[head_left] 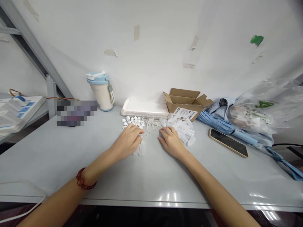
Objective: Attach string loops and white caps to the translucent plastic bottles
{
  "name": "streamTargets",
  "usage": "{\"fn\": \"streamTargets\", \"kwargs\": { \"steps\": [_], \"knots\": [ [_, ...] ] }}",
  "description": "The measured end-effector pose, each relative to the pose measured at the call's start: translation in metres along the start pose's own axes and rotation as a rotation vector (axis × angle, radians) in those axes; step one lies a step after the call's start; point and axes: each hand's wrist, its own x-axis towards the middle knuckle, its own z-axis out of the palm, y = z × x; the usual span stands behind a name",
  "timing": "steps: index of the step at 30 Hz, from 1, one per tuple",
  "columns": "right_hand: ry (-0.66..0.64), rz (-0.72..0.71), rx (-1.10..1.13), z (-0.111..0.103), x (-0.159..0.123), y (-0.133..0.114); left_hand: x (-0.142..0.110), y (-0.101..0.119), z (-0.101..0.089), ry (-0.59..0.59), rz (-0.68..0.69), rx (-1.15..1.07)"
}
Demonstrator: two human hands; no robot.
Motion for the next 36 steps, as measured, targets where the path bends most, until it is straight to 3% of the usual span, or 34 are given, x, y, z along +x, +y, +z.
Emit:
{"fn": "streamTargets", "kwargs": {
  "steps": [9,19,27,32,36],
  "knots": [
    [0.179,0.059,0.359,-0.01,-0.002,-0.003,-0.001,0.004,-0.001,0.044,0.022,-0.012],
    [0.094,0.194,0.721,-0.021,-0.007,-0.027,-0.001,0.007,0.0,0.036,-0.077,-0.109],
    [0.023,0.029,0.854,-0.028,-0.009,-0.034,-0.003,0.016,-0.004,-0.047,-0.188,-0.308],
    [0.029,-0.174,0.822,-0.03,-0.014,-0.044,-0.004,0.017,-0.002,-0.048,-0.148,-0.331],
    [0.04,-0.209,0.784,-0.03,-0.015,-0.045,-0.004,0.018,-0.001,-0.013,-0.13,-0.332]
  ]
}}
